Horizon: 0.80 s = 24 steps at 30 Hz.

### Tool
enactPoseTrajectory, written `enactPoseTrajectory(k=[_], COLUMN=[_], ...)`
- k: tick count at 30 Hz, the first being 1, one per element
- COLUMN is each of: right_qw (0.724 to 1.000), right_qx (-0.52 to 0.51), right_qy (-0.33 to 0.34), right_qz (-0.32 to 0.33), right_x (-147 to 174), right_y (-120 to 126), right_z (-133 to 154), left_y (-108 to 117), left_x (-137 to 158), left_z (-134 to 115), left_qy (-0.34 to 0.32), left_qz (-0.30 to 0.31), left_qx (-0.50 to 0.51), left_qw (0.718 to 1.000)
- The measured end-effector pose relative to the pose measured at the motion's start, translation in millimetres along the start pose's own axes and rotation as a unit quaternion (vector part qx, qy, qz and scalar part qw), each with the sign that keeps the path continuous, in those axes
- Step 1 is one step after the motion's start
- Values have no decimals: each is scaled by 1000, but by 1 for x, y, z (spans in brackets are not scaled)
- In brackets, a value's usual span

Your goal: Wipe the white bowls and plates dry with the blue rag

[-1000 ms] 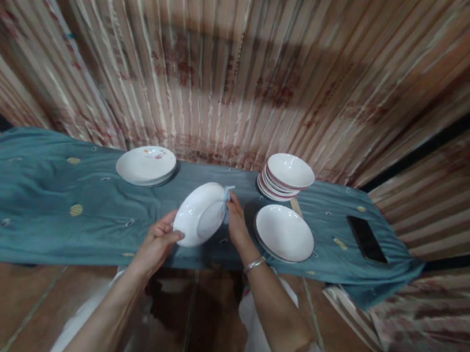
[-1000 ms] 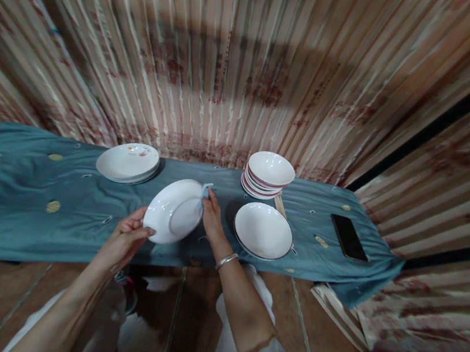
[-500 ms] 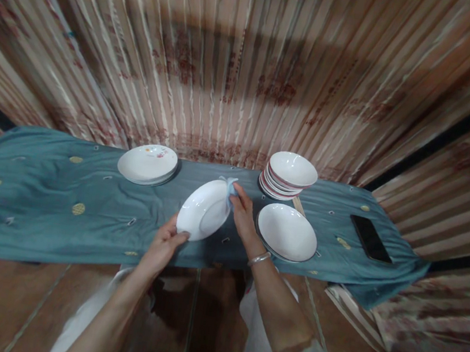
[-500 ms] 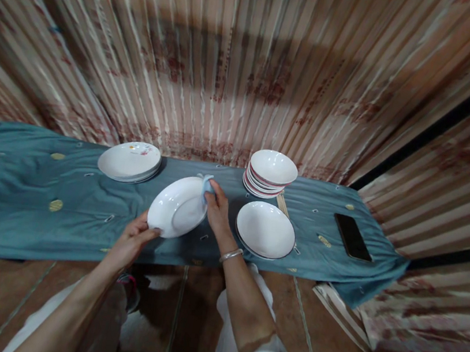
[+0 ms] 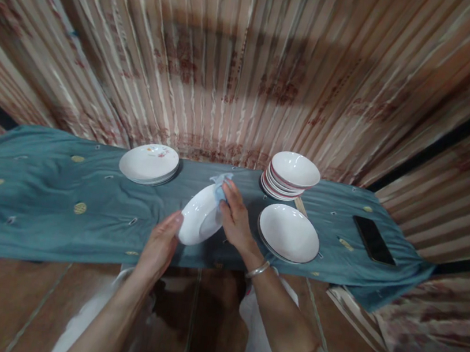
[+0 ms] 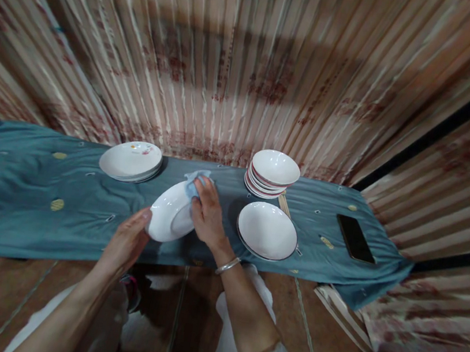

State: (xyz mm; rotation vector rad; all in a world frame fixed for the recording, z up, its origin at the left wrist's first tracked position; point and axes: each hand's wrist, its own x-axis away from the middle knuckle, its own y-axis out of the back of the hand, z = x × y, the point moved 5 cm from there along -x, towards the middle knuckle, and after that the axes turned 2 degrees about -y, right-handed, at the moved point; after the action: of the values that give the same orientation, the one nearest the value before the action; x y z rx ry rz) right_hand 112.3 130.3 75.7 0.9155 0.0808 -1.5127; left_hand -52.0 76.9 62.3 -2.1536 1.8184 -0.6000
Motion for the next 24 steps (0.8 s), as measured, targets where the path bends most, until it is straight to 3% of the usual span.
enactPoseTrajectory(k=[6, 10, 14, 19, 24], right_qw=[986, 973, 972, 968, 984], right_qx=[108, 142, 150, 193, 154], right_qy=[108, 146, 140, 134, 77], right_qz=[62, 105, 118, 86, 56], right_x=[15, 28, 29, 20, 12], right_y=[-13, -25, -27, -23, -19], right_z=[49, 68, 71, 63, 47], left_y=[-3, 1, 1, 0, 4], left_x=[0, -3, -5, -7, -7], left_z=[-2, -2, -2, -3, -1], left_qy=[-6, -33, -40, -42, -19], left_qz=[9, -6, -7, 1, 5], left_qx=[15, 4, -1, 19, 34], left_qw=[1000, 999, 999, 999, 999])
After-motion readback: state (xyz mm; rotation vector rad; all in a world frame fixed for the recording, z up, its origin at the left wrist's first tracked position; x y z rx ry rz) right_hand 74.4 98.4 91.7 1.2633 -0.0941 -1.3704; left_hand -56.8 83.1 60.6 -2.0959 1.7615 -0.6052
